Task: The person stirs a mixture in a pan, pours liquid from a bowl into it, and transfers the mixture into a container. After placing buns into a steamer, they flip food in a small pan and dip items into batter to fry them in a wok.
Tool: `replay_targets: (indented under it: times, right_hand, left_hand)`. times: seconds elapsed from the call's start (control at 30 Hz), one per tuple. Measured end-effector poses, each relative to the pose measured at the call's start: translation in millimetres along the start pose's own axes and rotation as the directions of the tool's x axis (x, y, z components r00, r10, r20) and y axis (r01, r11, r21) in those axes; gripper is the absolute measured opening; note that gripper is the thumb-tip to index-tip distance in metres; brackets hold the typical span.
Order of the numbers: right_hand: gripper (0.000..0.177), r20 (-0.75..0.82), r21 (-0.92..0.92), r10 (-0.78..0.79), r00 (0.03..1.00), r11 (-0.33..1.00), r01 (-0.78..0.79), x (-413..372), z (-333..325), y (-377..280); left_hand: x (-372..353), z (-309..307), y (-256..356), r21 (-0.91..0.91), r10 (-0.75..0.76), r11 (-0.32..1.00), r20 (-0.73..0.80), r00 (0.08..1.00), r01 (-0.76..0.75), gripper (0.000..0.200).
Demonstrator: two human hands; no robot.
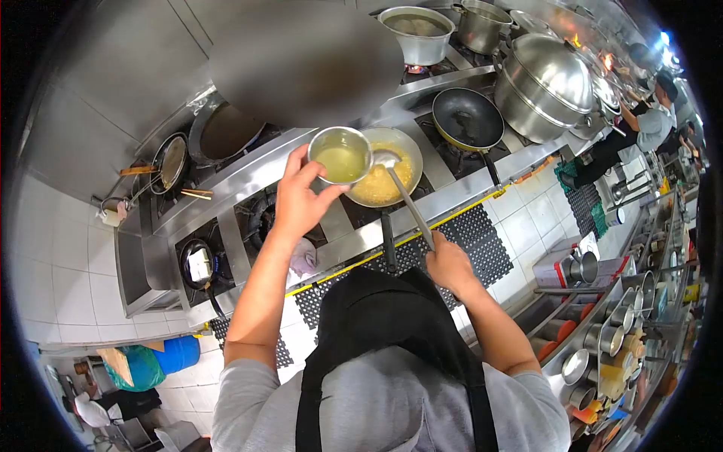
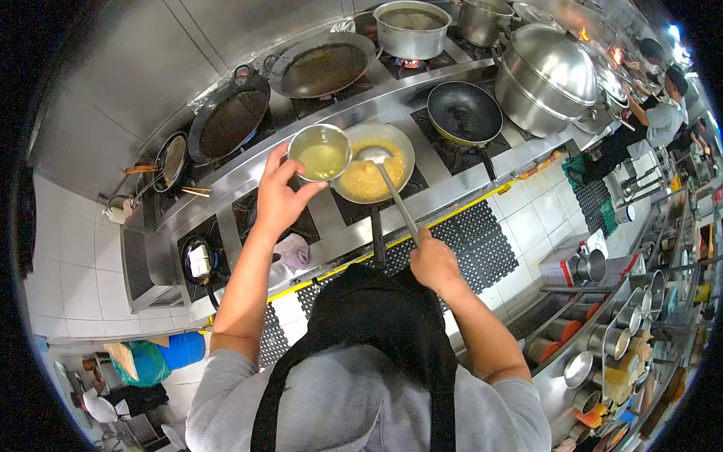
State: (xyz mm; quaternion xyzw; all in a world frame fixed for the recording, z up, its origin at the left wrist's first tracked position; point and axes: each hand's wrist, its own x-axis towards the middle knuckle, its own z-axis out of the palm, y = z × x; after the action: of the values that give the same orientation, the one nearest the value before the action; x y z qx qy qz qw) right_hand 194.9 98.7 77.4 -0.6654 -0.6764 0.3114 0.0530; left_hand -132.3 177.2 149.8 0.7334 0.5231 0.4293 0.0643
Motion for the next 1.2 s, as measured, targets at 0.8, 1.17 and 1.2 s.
replay_targets:
  times: [0.8,1.17,1.2]
  right_hand:
    - [0.038,0.571,0.821,-0.289,0.768,0.221,-0.527,33.8,-110.9,48.0]
    - [0.034,0.598,0.795,-0.338,0.727,0.136,-0.591,36.7,-106.3,53.6]
    - [0.034,0.601,0.792,-0.339,0.723,0.129,-0.597,36.8,-105.5,54.1]
  left_hand:
    - [50.3,83.5,-19.3,0.474,-0.298,0.874,0.349,0.889,0.107,0.042]
    - [58.6,82.3,-7.4,0.501,-0.316,0.857,0.332,0.889,0.118,0.042]
    - [58.1,81.5,-7.1,0.502,-0.317,0.857,0.33,0.889,0.119,0.042]
